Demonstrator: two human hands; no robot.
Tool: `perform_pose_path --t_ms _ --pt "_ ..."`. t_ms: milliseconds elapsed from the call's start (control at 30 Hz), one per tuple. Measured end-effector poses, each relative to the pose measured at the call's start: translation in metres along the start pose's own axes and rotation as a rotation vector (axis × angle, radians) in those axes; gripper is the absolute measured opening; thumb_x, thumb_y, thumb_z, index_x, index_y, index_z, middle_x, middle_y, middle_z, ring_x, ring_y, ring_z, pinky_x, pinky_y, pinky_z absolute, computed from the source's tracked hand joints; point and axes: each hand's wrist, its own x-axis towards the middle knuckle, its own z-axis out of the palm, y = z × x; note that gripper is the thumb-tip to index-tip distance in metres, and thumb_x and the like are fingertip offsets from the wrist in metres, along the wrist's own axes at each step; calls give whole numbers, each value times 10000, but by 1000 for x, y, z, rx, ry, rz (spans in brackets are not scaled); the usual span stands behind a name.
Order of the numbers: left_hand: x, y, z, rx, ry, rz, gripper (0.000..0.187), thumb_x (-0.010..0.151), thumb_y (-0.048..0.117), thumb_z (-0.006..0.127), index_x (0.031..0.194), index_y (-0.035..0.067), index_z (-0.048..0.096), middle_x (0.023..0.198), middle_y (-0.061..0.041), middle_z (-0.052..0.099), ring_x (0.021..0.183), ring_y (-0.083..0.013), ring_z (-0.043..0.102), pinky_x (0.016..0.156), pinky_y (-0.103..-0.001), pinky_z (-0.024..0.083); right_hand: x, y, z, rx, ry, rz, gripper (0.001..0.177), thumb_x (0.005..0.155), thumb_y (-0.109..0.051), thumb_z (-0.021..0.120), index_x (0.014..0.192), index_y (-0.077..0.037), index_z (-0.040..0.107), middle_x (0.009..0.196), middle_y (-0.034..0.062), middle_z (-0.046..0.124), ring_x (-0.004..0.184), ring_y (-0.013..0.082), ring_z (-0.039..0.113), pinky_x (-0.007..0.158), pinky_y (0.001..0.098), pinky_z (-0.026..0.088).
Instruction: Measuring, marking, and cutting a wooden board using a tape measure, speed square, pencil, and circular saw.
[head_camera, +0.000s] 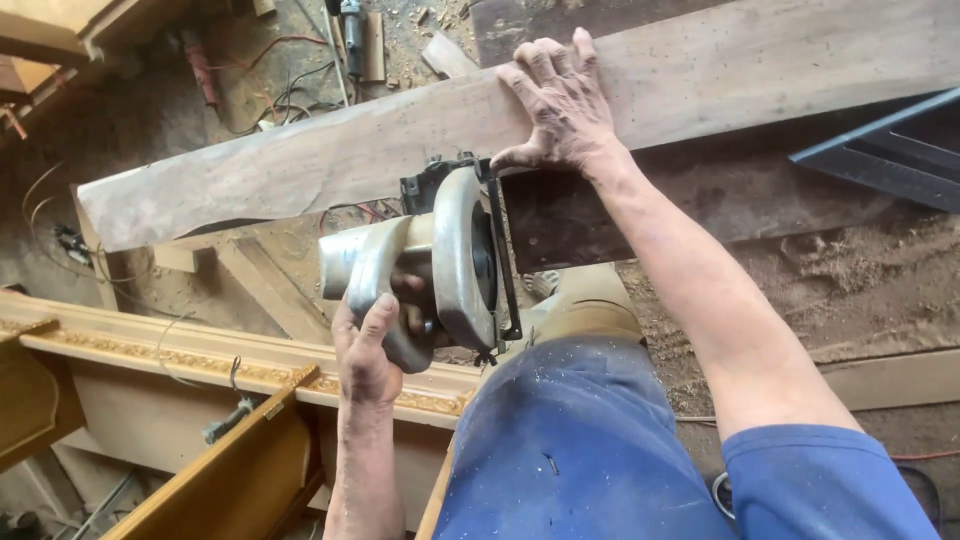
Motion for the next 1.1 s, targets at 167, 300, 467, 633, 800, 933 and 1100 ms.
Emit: perform_pose_path --t_ms 167,300,467,633,800,933,1100 --pt "1 -9 8 211 63 53 236 885 261 802 1003 79 707 803 -42 730 629 -110 664 502 -233 556 0 2 1 -5 -18 -9 1257 724 -1023 535 1496 -31 493 1393 227 425 1312 420 391 1137 720 104" --pt "4 -18 2 320 143 60 368 834 385 825 981 76 688 758 -29 714 621 -105 660 501 -250 551 0 -3 -5 71 13 1 1178 721 -934 674 1452 -24 521 1418 206 437 1359 423 386 1156 708 47" --pt "9 -19 12 277 174 97 261 856 283 821 840 92 643 672 -41 659 497 -111 558 439 -244 484 0 -3 -8 82 17 12 1163 743 -916 657 1473 -21 525 1411 197 445 1350 412 385 1149 713 57" --pt "13 -24 10 284 197 121 263 850 276 823 847 85 643 661 -40 648 498 -110 558 436 -244 484 1 -5 -10 118 44 20 1077 781 -858 676 1456 -28 555 1385 187 461 1332 401 403 1151 712 62" --pt "16 -32 7 277 188 161 209 878 229 804 875 77 661 671 -40 654 492 -108 547 436 -251 458 1 -3 -8 85 46 1 1112 872 -956 454 1469 -23 548 1385 191 458 1312 417 419 1138 715 80" --pt "15 -32 12 279 210 179 272 860 273 816 922 58 663 680 -35 652 510 -113 580 419 -249 495 2 -3 -6 48 56 -7 1103 811 -864 664 1477 4 528 1359 169 476 1276 397 448 1136 707 132" --pt "20 -32 17 270 227 185 255 868 252 800 916 59 641 659 -21 618 489 -113 552 416 -256 468 2 -1 -1 0 100 13 1112 860 -913 542 1489 4 538 1422 189 525 1275 391 487 1145 641 191"
